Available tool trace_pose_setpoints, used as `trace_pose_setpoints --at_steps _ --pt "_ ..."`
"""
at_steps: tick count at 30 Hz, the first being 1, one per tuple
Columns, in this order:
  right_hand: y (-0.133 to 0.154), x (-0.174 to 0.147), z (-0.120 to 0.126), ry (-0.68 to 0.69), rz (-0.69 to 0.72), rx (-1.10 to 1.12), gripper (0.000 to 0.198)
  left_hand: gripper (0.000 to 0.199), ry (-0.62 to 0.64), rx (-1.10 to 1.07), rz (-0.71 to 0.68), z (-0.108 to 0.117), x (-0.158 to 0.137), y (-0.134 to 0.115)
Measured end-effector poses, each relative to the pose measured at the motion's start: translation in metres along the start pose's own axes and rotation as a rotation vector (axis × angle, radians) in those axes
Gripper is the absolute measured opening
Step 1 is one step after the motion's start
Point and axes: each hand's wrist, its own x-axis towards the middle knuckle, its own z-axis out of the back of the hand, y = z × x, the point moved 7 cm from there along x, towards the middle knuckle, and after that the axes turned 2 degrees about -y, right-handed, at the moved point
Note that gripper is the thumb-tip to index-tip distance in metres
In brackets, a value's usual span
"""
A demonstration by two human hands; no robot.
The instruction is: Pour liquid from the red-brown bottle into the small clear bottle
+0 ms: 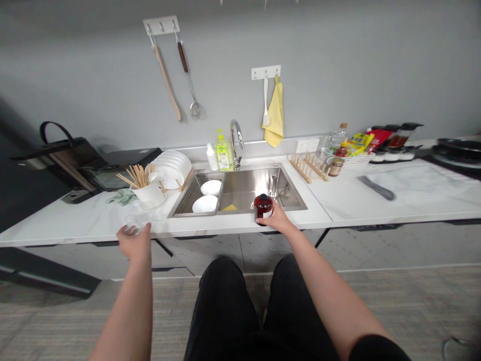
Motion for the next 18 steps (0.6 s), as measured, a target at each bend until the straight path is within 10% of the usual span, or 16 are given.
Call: trace_pose_setpoints --at_steps 9,13,15,18 --pt "0.018 -0.023 0.024 -0.158 0.048 0.012 0.134 0.092 0.285 -0.402 -0.045 0.004 -0.140 -0.078" --pt "0.059 -0.080 0.047 -0.502 0.122 -0.173 0.076 0.083 0.519 -0.490 -0.122 -0.001 -0.212 -0.135" --pt "0.088 -0.105 0.025 -0.341 0.198 -0.224 0.048 0.079 0.612 -0.526 -0.174 -0.004 -0.245 -0.164" --pt "0.116 -0.134 -0.024 0.038 0.218 -0.193 0.089 0.075 0.709 -0.550 -0.255 -0.007 -0.288 -0.203"
